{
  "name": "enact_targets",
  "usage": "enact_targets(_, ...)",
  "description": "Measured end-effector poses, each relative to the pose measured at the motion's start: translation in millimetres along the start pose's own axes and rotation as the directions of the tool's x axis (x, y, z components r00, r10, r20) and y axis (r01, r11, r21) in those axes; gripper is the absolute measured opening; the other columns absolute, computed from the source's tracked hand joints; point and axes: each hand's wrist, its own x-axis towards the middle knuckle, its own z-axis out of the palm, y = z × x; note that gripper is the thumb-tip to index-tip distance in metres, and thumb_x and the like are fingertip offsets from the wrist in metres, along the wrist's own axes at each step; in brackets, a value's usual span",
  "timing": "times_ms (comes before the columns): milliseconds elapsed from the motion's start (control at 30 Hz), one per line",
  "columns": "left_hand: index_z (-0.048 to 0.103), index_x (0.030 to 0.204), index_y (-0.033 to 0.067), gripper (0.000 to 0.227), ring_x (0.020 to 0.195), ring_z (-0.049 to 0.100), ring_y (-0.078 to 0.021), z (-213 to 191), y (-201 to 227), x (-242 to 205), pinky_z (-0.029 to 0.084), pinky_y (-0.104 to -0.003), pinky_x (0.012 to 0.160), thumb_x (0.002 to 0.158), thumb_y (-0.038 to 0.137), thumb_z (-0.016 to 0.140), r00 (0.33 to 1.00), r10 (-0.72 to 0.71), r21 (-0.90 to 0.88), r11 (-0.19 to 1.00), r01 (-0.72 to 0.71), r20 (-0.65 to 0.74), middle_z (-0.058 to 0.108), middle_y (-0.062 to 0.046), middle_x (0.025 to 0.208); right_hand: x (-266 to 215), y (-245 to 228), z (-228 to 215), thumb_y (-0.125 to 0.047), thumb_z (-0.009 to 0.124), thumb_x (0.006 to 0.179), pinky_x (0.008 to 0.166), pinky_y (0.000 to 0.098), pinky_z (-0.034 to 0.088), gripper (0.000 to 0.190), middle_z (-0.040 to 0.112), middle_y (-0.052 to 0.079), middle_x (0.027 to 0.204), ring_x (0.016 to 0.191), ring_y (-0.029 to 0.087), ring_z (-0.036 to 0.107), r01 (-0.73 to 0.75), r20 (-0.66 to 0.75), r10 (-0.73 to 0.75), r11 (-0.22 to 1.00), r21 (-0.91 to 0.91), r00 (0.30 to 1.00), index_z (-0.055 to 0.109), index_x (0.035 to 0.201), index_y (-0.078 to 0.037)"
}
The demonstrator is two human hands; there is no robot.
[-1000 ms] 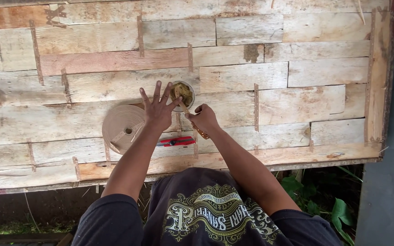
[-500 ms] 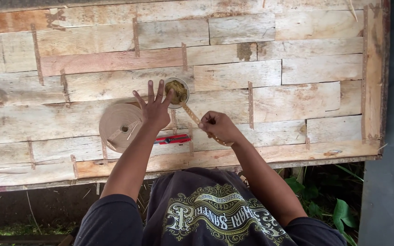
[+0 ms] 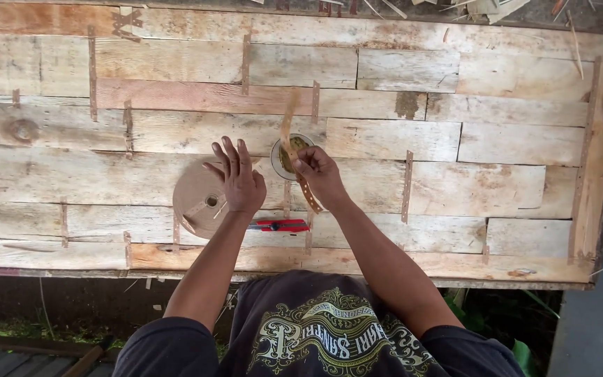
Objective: The person repeatedly scoops a paste-like substance from a small container and applies it to thin wooden strips on a wooden surface. They press the strips into place along the edges and seams of the surface, smoothing them down with their hands.
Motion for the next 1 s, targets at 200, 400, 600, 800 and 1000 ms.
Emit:
enact_targets(200,0.048,0.157,0.0259,0.088,0.155,0.01,-0.0519,-8,25,1,0.0,-0.084,0.109,0.073,0.007,0.062,0.979,0.187,-0.017,0.982,-0.186,0.078,0.021,-0.018,0.172,1,-23,0,-0.03,0.074,0.099,0.078,0.0551,0.057,0.038,0.069,0.015,0.095,0.092,0.032,0.072,-0.485,-0.178,0.456,0.758,-0.435,0.872,0.051,0.119,-0.007)
enact_targets(400,0.029,0.16,0.0493,0.087,0.159,-0.012,-0.0424,-41,51,28,-0.006,-0.087,0.11,0.088,0.011,0.06,0.699,0.137,-0.019,0.985,-0.174,0.702,-0.004,-0.001,0.177,7,-28,14,-0.044,0.067,0.1,0.075,0.0573,0.057,0.045,0.071,0.02,0.097,0.092,0.039,0.074,-0.446,-0.204,0.412,0.663,-0.602,0.888,0.048,0.117,-0.007)
enact_targets(600,0.028,0.159,0.0479,0.086,0.158,-0.017,-0.0396,-38,49,41,-0.004,-0.089,0.111,0.087,0.022,0.067,0.608,0.107,0.09,0.955,-0.284,0.787,-0.011,0.001,0.176,7,-35,17,-0.02,0.062,0.102,0.068,0.0542,0.054,0.026,0.069,0.023,0.096,0.088,0.043,0.073,-0.296,-0.065,0.368,0.616,-0.73,0.927,0.046,0.118,-0.006)
enact_targets(800,0.017,0.161,0.0508,0.08,0.158,-0.021,-0.0376,-48,55,55,-0.006,-0.089,0.11,0.097,0.029,0.06,0.532,0.029,0.19,0.917,-0.351,0.846,-0.015,0.002,0.175,2,-31,-3,-0.026,0.065,0.098,0.068,0.0523,0.055,0.026,0.068,0.021,0.091,0.088,0.042,0.073,-0.262,0.0,0.385,0.627,-0.734,0.923,0.05,0.109,-0.008)
enact_targets(1000,0.035,0.16,0.0417,0.079,0.159,-0.011,-0.0381,-40,58,57,-0.011,-0.086,0.11,0.092,0.011,0.061,0.757,0.03,0.108,0.985,-0.133,0.653,0.0,-0.004,0.176,-34,-44,-68,-0.014,0.075,0.078,0.072,0.0384,0.055,0.038,0.072,0.011,0.086,0.079,0.023,0.07,-0.332,-0.004,0.37,0.826,-0.456,0.929,0.064,0.114,-0.01)
